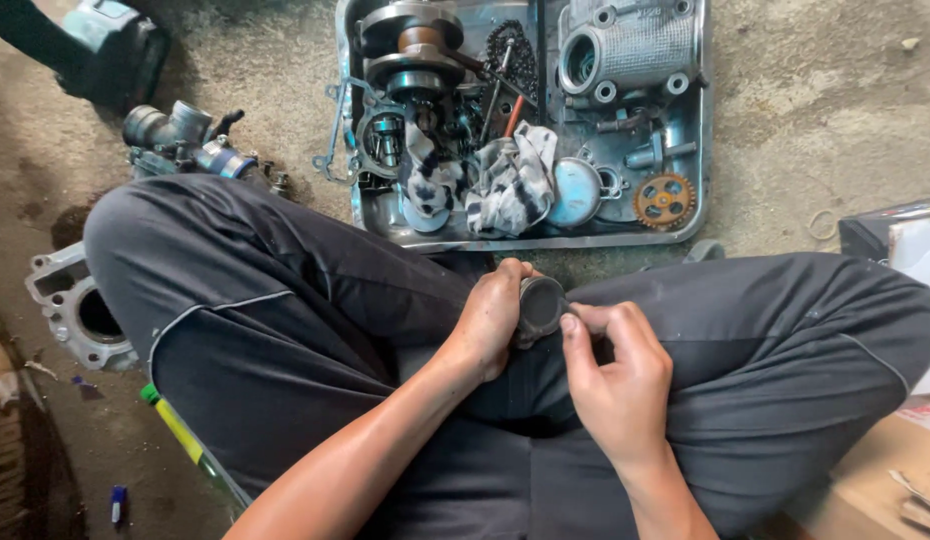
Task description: The person sits on the floor and cleans a piston with a cloth. They then use a small metal tool to scrape the top surface of the piston and wipe it again with the cloth.
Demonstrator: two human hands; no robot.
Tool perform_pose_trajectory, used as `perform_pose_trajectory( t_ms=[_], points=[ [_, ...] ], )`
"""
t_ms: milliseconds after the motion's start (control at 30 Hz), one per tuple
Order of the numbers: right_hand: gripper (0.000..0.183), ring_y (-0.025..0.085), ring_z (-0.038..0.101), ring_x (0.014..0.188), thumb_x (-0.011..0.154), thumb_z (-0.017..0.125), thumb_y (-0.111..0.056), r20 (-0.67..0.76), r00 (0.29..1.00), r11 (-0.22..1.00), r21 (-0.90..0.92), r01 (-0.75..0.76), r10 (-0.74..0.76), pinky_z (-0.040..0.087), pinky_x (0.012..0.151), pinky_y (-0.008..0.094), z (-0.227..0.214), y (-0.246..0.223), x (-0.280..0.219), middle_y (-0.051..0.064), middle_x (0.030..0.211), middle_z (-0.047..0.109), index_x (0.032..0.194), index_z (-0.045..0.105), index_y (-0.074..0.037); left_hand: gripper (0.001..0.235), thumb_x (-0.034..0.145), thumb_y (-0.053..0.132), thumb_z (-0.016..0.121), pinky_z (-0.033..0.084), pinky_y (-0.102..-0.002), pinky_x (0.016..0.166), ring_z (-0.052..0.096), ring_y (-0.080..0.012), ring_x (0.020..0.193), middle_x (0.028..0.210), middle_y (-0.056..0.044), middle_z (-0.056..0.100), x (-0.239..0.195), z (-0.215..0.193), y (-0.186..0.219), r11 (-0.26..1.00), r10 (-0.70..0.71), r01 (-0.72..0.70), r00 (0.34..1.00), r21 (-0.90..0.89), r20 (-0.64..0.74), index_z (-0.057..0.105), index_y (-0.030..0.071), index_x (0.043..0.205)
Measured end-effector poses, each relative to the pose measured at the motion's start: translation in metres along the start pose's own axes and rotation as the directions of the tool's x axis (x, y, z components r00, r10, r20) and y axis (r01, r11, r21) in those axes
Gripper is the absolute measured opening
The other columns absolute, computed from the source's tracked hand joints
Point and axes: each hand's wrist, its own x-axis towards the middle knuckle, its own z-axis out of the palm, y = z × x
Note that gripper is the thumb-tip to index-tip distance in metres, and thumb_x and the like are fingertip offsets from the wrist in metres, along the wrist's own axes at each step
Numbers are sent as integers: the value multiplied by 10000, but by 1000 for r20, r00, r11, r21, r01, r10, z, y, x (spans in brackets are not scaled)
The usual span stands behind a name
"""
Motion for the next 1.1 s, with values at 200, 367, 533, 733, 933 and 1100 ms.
perform_pose_trajectory(
  t_ms=[200,367,533,733,933,1100],
  points=[
    [104,186,678,754,875,743,33,33,999,1000,15,3,-4,538,698,289,0,1,-2,100,863,671,963,691,14,390,977,270,369,511,-326,647,602,-176,710,825,-89,673,5,-2,-6,1000,19,-19,1000,25,-3,657,14,913],
    [129,195,675,793,887,736,39,2,1000,1000,11,30,-30,540,728,292,1,1,-2,104,902,669,997,672,21,402,974,276,354,510,-325,624,603,-177,692,817,-88,675,3,0,-2,999,0,0,1000,37,-10,661,22,914],
    [128,201,680,806,886,735,41,-5,999,999,4,50,-50,542,732,295,2,1,-1,108,920,672,993,668,20,395,986,291,355,476,-333,572,579,-174,661,802,-79,660,3,0,-2,999,-8,9,1000,40,-10,653,39,920],
    [121,189,680,798,893,735,37,-2,1000,1000,14,15,-14,542,721,285,1,1,2,109,923,677,996,673,21,391,990,297,365,498,-314,591,598,-162,666,800,-68,673,4,0,-2,1000,-23,23,1000,11,-4,653,43,916],
    [89,115,649,807,912,714,7,187,977,982,137,-129,103,517,709,238,-15,19,17,65,923,674,998,693,18,341,995,344,438,470,-311,569,592,-152,650,774,-37,652,7,-4,-1,994,-85,88,995,-63,51,643,92,891],
    [81,61,614,781,940,703,-8,382,894,907,244,-344,236,489,669,213,-21,37,29,28,903,638,1018,701,11,331,1004,362,459,487,-304,575,598,-148,655,777,-29,654,8,-5,0,985,-125,132,990,-114,65,642,111,890]
  ],
)
